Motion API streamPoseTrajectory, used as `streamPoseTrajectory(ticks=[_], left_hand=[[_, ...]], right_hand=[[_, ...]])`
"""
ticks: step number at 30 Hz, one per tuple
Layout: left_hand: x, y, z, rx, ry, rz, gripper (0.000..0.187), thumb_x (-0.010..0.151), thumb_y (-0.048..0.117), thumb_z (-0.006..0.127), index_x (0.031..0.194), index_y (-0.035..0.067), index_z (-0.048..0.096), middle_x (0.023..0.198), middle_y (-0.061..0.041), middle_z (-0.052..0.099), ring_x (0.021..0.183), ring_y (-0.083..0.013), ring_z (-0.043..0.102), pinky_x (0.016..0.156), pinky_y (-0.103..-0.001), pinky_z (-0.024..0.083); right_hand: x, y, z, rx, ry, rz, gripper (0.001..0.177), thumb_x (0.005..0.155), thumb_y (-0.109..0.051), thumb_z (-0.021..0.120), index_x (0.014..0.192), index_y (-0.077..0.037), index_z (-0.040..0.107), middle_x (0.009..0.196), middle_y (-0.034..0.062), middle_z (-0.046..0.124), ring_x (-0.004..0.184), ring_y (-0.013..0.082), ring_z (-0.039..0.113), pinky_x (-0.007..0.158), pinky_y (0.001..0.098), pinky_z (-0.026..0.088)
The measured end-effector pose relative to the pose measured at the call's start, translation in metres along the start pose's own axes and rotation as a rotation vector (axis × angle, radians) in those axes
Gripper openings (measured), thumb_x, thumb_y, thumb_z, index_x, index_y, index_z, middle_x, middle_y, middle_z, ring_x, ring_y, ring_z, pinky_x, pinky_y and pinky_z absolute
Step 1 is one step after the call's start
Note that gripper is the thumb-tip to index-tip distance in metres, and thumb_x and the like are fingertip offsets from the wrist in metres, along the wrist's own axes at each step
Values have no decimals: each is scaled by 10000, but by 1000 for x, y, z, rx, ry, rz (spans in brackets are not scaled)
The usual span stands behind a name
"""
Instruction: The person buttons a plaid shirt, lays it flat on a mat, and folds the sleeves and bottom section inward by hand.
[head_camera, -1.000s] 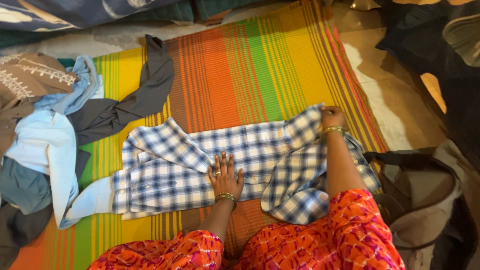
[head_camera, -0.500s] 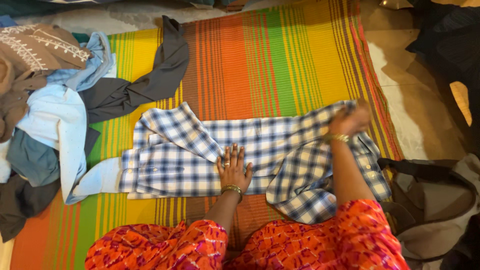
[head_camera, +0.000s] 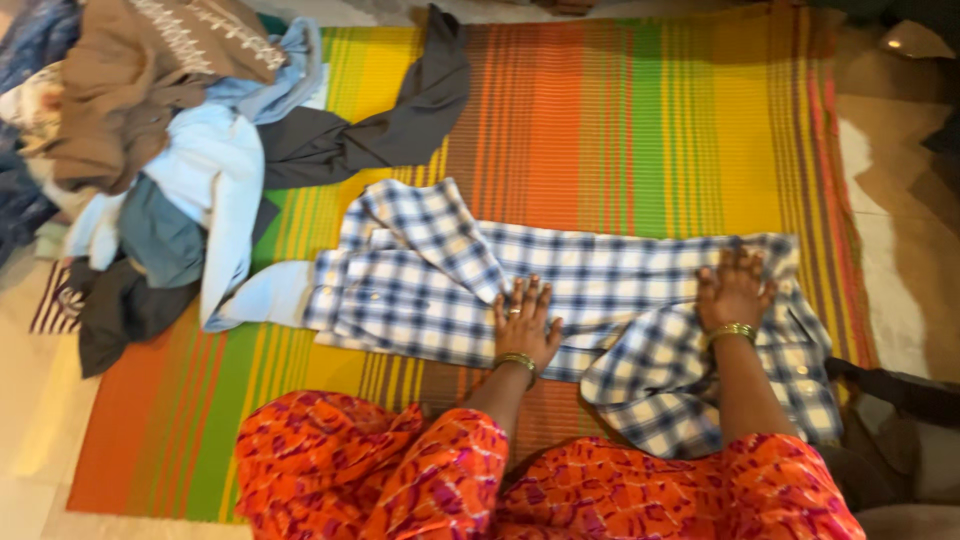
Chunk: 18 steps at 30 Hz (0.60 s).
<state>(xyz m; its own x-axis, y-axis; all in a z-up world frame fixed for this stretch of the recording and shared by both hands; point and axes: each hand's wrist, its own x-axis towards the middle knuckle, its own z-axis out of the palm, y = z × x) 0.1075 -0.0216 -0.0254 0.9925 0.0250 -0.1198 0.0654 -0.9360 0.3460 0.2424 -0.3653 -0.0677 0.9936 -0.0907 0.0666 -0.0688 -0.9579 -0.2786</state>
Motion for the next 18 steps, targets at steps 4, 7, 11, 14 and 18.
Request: streamPoseTrajectory(ticks=[4,7,11,14,18], left_hand=[[1,-3,6,-17,2,1,669,1002,502,300,1594,190,287,1704,-45,147,1571,-269,68,1230,-579,21],[2,-7,19,-24,69,29,632,1013,480,308,1572,187,319,1695,-49,174,1563,-277,86,1226,-587,33],[-7,-15,22,-138,127,92,497,1021,376,402,1481,212,496,1627,-10,369,1572,-250,237,1278,-584,101],[-16,-15,10,-201,152,166,427,946,283,497,1357,214,591,1525,3,503,1538,-231,346,1272,-584,136],[-22,-13,-15,-79,3,256,445,887,282,589,1315,164,574,1431,-116,518,1435,-281,367,1200,-604,112]], right_hand=[[-32,-32,3,136,117,-105,722,948,-393,485,1600,-114,351,1712,173,147,1577,377,34,1197,614,-20],[-56,-81,9,-28,-137,-228,715,904,-456,542,1553,-202,383,1691,113,156,1557,362,19,1174,600,-2],[-122,-135,28,-143,-222,-376,677,849,-458,620,1478,-255,472,1683,24,267,1584,282,142,1212,556,130],[-164,-148,44,-6,-167,-374,682,818,-421,642,1454,-218,506,1636,36,339,1527,280,243,1200,545,177],[-174,-130,54,98,-96,-336,482,919,-318,611,1382,-185,595,1566,49,465,1467,278,399,1227,466,287]])
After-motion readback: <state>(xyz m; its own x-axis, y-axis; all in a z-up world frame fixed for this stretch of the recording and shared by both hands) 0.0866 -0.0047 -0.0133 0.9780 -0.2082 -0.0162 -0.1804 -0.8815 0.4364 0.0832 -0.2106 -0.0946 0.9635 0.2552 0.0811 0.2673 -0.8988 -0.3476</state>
